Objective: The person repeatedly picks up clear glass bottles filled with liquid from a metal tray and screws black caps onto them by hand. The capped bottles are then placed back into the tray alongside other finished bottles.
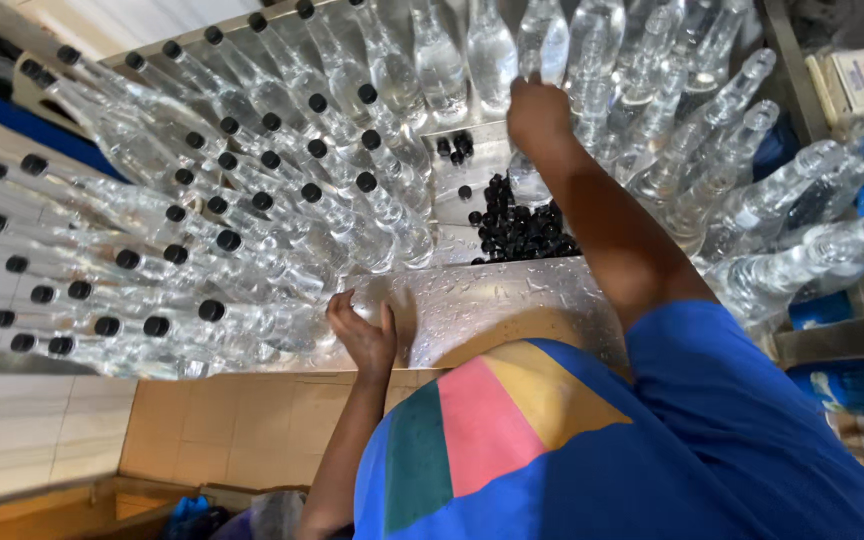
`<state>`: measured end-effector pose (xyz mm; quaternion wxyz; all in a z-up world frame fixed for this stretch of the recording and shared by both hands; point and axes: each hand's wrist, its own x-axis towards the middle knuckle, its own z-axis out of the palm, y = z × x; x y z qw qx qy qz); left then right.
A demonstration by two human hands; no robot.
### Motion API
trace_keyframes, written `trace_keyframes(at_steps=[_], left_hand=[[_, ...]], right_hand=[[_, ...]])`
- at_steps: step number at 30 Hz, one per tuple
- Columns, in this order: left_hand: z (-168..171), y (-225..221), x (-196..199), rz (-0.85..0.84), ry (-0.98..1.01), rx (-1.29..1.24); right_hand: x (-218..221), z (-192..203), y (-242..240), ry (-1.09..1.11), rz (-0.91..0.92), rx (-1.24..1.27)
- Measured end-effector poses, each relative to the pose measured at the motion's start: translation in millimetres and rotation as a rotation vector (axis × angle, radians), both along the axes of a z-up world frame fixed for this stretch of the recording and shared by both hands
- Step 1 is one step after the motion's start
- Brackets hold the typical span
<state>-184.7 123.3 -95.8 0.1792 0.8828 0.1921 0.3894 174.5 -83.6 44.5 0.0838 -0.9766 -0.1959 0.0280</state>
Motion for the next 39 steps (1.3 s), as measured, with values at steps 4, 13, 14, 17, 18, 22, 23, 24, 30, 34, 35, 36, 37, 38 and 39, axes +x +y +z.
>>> trace_keyframes(at_steps=[4, 13, 14, 17, 18, 22, 23, 24, 30, 34, 35, 36, 37, 38, 39], left_hand=[[1.5, -12.6, 8.6, -0.045, -0.079, 0.07], [-6.7, -31.0, 48.7, -0.143, -0.114, -0.583], [-7.7, -30.0, 58.2, -0.166, -0.088, -0.821], [-12.1, -34.1, 69.6, -0.263, 0.016, -1.285], [-12.2, -34.2, 74.8, -0.349, 0.091, -1.5], [1.2, -31.8, 85.8, -0.7, 0.201, -1.972], [2.6, -31.2, 88.0, -0.607, 0.119, -2.112], [4.3, -31.2, 90.4, -0.503, 0.034, -2.246], [-2.1, -14.3, 60.0, -0.488, -0.094, -1.88], [16.9, 3.5, 57.3, -0.484, 0.031, -1.278], [19.8, 9.3, 55.3, -0.48, -0.002, -1.171], [22.5, 15.4, 52.6, -0.475, -0.036, -1.064], [24.2, 17.3, 51.8, -0.473, -0.061, -1.067], [25.7, 19.5, 50.6, -0.442, -0.119, -1.312], [26.1, 24.3, 44.2, -0.402, -0.177, -1.555]], right_hand=[[-31.8, -22.7, -23.9, -0.319, 0.078, -0.028], [-55.3, 8.3, -21.5, -0.334, 0.339, 0.109], [-62.7, 12.7, -19.0, -0.503, 0.417, 0.084], [-106.6, 51.6, -22.1, -0.35, 0.431, 0.129], [-122.3, 70.5, -24.6, -0.041, 0.355, 0.197], [-122.8, 45.3, -37.7, -0.575, 0.489, 0.27], [-135.2, 37.3, -40.7, -0.531, 0.481, 0.392], [-147.5, 29.7, -43.5, -0.488, 0.472, 0.515], [-138.4, -16.9, -62.7, -0.478, 0.24, 0.882], [-138.6, -42.5, -80.5, 0.071, -0.128, 0.86], [-139.7, -43.8, -84.7, 0.415, -0.166, 1.171], [-141.4, -45.3, -88.4, 0.777, -0.19, 1.466], [-147.2, -28.1, -90.7, 0.77, -0.17, 1.452], [-153.6, -11.2, -92.6, 0.792, 0.061, 1.482], [-162.7, 2.6, -91.2, 0.824, 0.295, 1.5]])
